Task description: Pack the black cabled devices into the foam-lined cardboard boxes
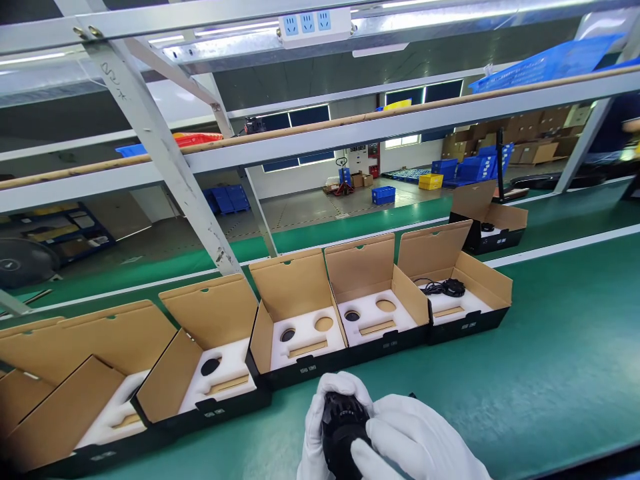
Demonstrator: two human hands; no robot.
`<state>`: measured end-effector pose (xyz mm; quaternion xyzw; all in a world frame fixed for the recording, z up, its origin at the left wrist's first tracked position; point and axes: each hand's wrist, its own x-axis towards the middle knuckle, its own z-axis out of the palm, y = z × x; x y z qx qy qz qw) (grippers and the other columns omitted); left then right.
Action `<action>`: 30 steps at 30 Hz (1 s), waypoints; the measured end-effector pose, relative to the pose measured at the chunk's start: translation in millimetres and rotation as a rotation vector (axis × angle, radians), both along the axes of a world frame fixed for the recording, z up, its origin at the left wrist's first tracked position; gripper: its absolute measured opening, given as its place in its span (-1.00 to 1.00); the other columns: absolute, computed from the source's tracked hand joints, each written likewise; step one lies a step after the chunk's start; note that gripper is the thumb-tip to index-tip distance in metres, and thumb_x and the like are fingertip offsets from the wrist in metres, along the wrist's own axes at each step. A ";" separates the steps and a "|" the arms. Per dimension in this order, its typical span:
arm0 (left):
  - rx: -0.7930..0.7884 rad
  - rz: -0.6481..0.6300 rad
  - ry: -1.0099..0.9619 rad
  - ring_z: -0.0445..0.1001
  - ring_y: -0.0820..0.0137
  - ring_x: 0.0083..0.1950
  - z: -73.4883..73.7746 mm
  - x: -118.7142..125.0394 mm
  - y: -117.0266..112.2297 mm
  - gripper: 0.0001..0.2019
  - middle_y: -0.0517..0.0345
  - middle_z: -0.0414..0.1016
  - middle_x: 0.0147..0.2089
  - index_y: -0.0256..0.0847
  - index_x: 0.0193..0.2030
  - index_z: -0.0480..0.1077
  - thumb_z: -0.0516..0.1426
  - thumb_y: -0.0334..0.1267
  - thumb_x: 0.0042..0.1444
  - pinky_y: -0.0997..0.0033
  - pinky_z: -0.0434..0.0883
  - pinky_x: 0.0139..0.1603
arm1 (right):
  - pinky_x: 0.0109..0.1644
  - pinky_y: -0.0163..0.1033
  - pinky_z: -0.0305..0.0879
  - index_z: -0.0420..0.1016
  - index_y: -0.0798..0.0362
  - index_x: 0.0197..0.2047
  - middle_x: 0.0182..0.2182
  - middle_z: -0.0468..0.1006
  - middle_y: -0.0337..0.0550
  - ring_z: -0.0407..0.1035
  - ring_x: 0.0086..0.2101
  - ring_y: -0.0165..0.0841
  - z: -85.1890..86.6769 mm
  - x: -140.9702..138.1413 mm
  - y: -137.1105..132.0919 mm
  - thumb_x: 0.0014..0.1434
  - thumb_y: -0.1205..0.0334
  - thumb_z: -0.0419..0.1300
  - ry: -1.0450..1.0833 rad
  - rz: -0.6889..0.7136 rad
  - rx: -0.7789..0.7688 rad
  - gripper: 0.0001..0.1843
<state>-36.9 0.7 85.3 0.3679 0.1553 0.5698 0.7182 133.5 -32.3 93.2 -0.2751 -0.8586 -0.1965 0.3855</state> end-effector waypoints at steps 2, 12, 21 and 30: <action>-0.014 0.019 0.038 0.42 0.25 -0.21 2.9 0.7 0.3 -0.52 0.03 0.49 -0.22 -0.16 -0.24 0.45 0.04 0.25 0.28 0.21 0.35 -0.03 | 0.01 -0.07 0.62 0.26 -0.04 0.43 -0.20 0.71 -0.11 0.61 -0.17 -0.17 2.1 -2.3 0.6 0.27 0.34 0.21 0.121 -0.042 -0.036 -0.32; -0.224 0.091 0.278 0.42 0.20 0.13 4.9 11.9 -3.9 -0.47 0.04 0.48 0.17 -0.07 0.14 0.41 0.09 0.26 0.26 0.27 0.27 0.26 | -0.07 -0.08 0.54 0.21 -0.14 0.40 0.25 0.43 0.11 0.54 -0.09 -0.15 12.4 4.3 22.6 0.23 0.13 0.36 0.127 -0.128 -0.458 -0.27; 0.133 -0.100 0.479 0.45 0.11 0.00 -30.5 1.7 35.1 -0.44 -0.06 0.57 -0.16 -0.18 -0.11 0.58 0.02 0.27 0.28 0.11 0.31 0.24 | -0.32 -0.11 0.42 0.19 -0.23 0.35 0.11 0.49 0.10 0.43 -0.39 -0.27 -32.9 4.5 39.8 0.03 -0.65 0.01 1.241 0.409 -1.078 -0.01; 0.072 -0.257 0.466 0.54 0.18 -0.10 -54.2 65.5 14.5 -0.64 0.07 0.56 -0.28 -0.14 -0.18 0.54 0.20 0.14 0.22 -0.08 0.49 0.09 | -0.26 -0.10 0.39 0.44 -0.17 0.18 -0.10 0.58 0.00 0.40 -0.36 -0.25 -21.2 -6.7 60.3 0.02 -0.59 0.13 1.276 0.641 -1.178 -0.14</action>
